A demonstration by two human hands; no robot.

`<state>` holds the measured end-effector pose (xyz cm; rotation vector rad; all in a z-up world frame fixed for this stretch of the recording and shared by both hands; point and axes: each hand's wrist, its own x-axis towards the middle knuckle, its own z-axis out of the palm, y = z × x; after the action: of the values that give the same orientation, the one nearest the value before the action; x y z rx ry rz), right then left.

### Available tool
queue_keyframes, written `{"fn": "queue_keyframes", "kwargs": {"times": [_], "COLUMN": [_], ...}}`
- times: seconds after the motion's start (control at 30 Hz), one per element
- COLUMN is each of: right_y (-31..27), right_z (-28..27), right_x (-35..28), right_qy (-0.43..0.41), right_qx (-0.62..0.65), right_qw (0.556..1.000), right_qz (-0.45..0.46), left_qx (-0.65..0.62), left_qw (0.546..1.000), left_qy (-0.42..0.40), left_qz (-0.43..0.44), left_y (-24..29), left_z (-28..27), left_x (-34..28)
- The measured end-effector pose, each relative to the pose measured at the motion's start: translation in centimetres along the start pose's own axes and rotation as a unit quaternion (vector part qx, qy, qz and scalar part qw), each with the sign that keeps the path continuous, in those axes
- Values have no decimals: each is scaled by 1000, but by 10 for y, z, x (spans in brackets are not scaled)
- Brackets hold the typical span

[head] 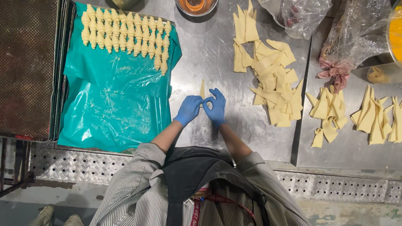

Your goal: Shape triangular dough pieces into croissants and arrange them on a tray.

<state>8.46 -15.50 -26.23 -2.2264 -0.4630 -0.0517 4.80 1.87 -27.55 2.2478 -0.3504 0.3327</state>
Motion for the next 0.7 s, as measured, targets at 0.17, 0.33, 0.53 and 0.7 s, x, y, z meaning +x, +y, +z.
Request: {"fn": "queue_keyframes", "kwargs": {"times": [0.17, 0.33, 0.53, 0.7], "right_y": [29, 30, -15, -82], "right_z": [10, -7, -58, -122], "right_x": [1, 4, 16, 27], "right_qy": [26, 44, -5, -142], "right_qx": [44, 178, 344, 411], "right_qw": [999, 982, 916, 875], "right_qz": [2, 42, 206, 214], "left_qx": [45, 55, -22, -437], "left_qw": [985, 981, 978, 846], "left_qy": [-115, -144, -164, -54], "left_qz": [118, 120, -127, -301], "left_y": [-5, -1, 26, 68], "left_z": [-13, -22, -22, -60], "left_x": [2, 26, 55, 57]}}
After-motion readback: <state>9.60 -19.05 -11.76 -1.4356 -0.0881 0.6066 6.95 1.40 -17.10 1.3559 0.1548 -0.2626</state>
